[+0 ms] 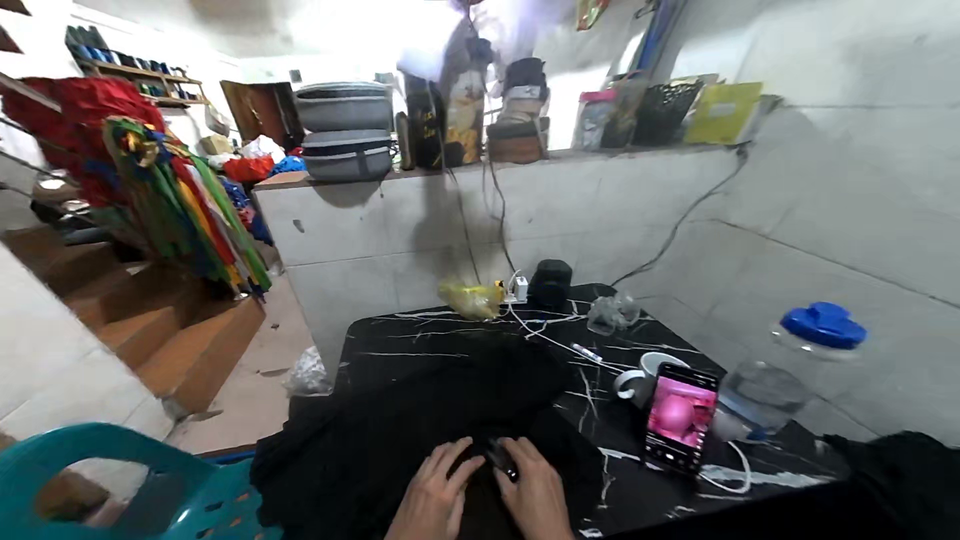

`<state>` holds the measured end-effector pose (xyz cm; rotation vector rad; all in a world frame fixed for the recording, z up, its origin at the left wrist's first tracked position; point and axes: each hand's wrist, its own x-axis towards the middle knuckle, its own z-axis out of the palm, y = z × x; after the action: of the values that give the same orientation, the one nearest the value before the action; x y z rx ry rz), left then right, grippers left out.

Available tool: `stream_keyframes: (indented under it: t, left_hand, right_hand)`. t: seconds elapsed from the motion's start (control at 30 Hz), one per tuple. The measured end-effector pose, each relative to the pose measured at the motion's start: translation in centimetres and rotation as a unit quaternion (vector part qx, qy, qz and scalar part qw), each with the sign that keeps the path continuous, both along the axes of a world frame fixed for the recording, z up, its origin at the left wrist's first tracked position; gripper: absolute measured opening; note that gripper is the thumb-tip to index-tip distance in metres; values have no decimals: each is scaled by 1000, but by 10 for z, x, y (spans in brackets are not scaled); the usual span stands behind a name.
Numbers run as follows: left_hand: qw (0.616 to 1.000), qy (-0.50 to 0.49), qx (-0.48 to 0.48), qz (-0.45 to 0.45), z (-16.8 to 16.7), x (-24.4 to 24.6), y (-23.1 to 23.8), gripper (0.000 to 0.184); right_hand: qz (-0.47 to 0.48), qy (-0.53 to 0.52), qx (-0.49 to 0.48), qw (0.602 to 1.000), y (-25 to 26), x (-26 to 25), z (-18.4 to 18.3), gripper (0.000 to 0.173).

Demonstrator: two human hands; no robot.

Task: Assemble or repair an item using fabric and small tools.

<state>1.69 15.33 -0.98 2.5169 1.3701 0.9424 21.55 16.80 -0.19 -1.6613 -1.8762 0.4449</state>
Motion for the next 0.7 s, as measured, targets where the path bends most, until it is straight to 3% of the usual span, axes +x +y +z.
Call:
stream_keyframes:
  t: [0.1, 0.17, 0.27, 0.5, 0.57, 0.63, 0.7]
  left_hand:
    - [999, 15, -29, -8, -25, -4, 20, 39]
    - [1000, 29, -8, 4, -30, -8, 25, 39]
    - [997, 74, -4, 20, -27, -6, 21, 43]
    - [987, 142, -18, 67, -27, -3, 9, 56]
    - [985, 151, -47, 68, -25, 1, 2, 63]
    - [985, 144, -74, 60, -25, 2, -5, 69]
    - [986, 131, -91, 54, -25, 1, -12, 69]
  right_hand:
    - [36, -33, -99, 994, -34, -6, 10, 69]
    - [44, -38, -135, 989, -52, -13, 9, 78]
    - [9, -46, -140, 989, -61, -13, 14, 68]
    - [-19, -136, -295, 946, -67, 2, 54, 45]
    - [1, -80, -276, 958, -64, 11, 51, 35]
    - [27, 37, -174, 984, -59, 19, 34, 25]
    - [49, 176, -95, 979, -44, 25, 11, 22]
